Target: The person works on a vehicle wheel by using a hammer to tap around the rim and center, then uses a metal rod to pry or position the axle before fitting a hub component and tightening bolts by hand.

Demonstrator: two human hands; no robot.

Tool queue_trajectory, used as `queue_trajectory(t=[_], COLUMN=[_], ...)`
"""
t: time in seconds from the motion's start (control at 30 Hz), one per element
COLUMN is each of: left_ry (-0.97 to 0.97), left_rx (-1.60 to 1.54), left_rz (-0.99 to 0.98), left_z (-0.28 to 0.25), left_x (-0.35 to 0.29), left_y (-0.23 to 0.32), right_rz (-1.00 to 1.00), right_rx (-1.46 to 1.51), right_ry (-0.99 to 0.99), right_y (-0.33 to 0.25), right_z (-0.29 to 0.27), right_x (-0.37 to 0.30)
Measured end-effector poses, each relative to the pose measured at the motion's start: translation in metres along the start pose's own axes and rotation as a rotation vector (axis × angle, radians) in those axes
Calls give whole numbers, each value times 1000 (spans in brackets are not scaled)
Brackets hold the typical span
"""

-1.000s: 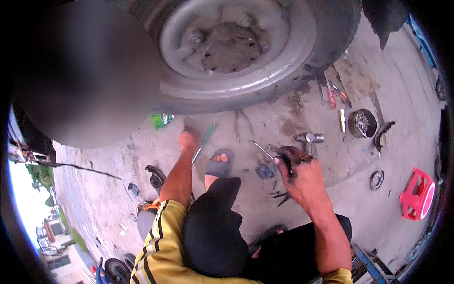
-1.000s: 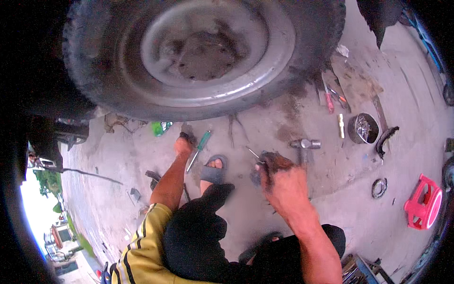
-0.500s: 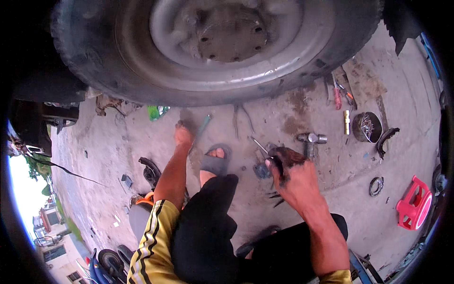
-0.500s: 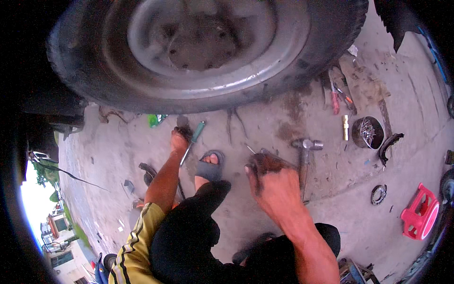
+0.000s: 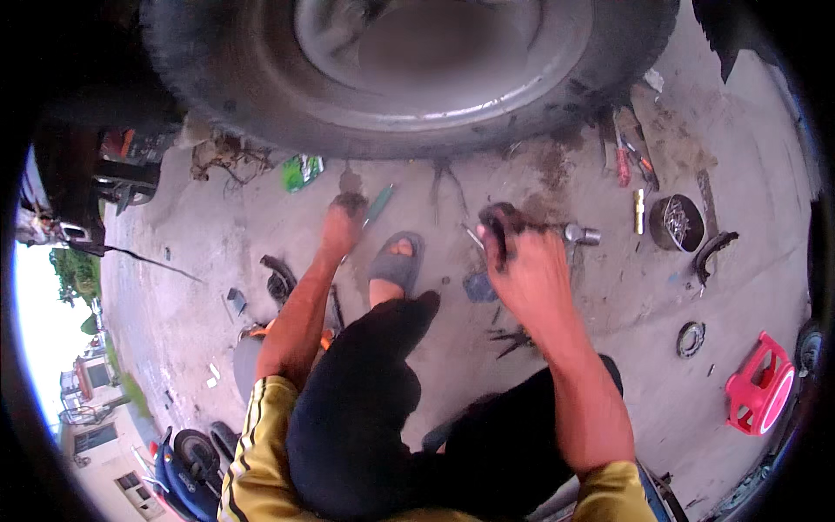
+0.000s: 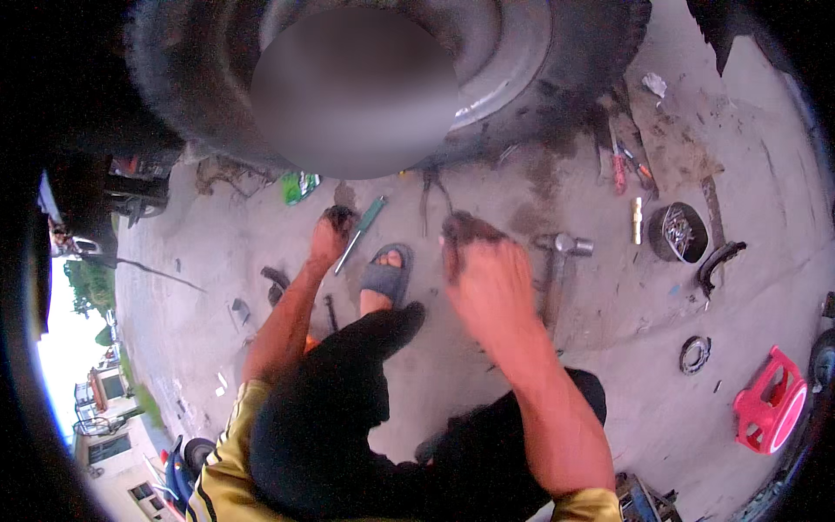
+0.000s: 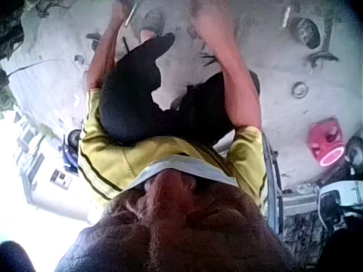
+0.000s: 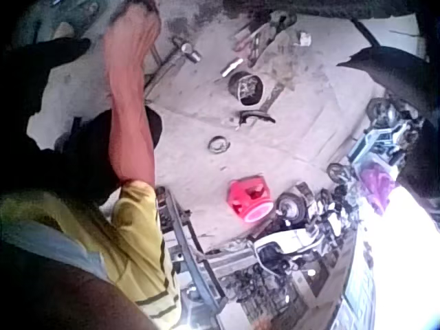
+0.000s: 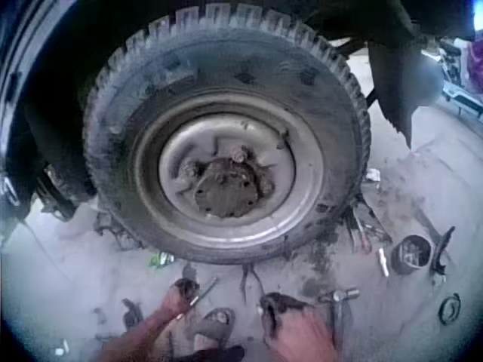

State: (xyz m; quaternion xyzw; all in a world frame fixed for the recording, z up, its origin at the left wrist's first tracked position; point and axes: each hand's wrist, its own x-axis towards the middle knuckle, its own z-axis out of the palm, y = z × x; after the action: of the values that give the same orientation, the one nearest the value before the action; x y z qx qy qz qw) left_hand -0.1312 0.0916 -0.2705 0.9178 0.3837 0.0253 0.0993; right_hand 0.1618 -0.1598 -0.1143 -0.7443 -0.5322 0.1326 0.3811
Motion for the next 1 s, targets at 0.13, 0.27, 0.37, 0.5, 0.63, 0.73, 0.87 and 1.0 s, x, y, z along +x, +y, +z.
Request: queue_trajectory(t=[0.13, 0.27, 0.37, 0.5, 0.63, 0.73, 0.87, 1.0], left_ry=[-198, -193, -296, -331, -172, -245, 112, 436], left_rx=[-446, -389, -377, -729, -626, -684, -779, -891], left_rz=[-14, 141, 85, 158, 303, 192, 251, 307], left_z=[-114, -202, -223, -229, -206, -183, -159, -181], left_x=[19, 21, 40, 53, 62, 69, 63, 49], left_y=[134, 210, 233, 250, 279, 275, 273, 267], right_rz=[-14, 47, 176, 280, 353, 372, 394, 417], right_rx=[162, 557, 855, 870, 882, 964, 952, 828], right_ry=[-5, -142, -133, 39, 133, 188, 367, 448], right_y=[-1, -14, -21, -37, -6, 11, 4, 3], right_z=[17, 13, -4, -38, -49, -42, -42, -36], right_x=[12, 17, 17, 15, 14, 10, 10, 18])
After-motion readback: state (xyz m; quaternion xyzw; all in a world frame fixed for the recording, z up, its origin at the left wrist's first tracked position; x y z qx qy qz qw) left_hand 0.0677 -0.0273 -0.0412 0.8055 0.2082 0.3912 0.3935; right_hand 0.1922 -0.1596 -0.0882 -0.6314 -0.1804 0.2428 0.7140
